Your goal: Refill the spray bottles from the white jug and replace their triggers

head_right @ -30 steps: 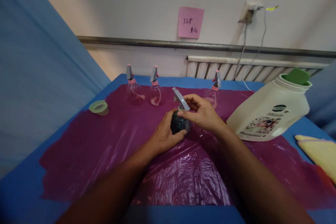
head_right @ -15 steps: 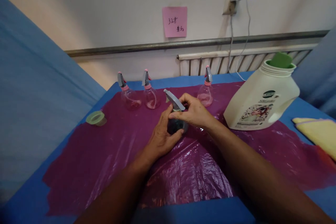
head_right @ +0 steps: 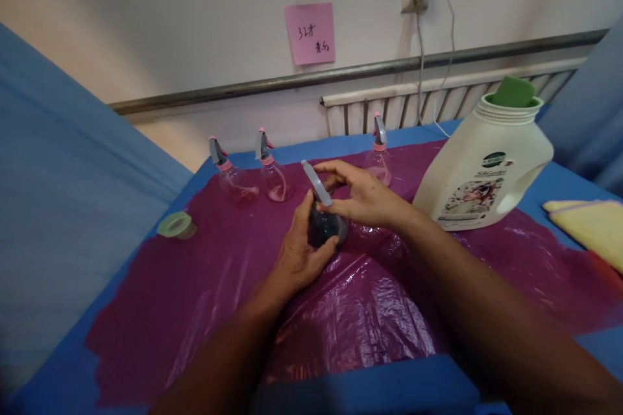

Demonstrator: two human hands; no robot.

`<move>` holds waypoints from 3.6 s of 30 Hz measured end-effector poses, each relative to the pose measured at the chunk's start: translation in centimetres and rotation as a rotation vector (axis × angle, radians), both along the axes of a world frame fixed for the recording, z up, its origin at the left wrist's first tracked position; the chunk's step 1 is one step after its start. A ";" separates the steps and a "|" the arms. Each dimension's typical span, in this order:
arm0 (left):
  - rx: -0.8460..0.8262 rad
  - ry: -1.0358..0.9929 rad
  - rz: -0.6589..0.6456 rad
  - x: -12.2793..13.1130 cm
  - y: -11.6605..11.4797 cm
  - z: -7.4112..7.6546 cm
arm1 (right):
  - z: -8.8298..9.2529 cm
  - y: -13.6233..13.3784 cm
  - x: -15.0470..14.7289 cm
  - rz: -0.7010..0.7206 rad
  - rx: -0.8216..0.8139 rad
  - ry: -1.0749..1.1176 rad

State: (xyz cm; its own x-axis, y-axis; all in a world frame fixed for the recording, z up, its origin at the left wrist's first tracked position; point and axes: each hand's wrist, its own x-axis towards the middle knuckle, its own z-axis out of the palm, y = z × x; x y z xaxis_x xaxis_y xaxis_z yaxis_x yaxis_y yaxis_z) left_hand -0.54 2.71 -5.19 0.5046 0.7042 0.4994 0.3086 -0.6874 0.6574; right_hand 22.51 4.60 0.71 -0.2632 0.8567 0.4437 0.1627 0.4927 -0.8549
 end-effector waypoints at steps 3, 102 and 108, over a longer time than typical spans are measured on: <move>-0.020 -0.001 0.000 0.0 0.0 0.1 | -0.8 0.5 -0.5 -0.078 0.085 0.002; 0.048 0.146 0.284 0.1 0.0 -1.1 | -1.6 11.3 -3.6 -0.533 0.152 -0.339; 0.048 0.143 0.276 0.1 0.1 -1.0 | 1.2 7.8 1.2 -0.775 0.333 -0.306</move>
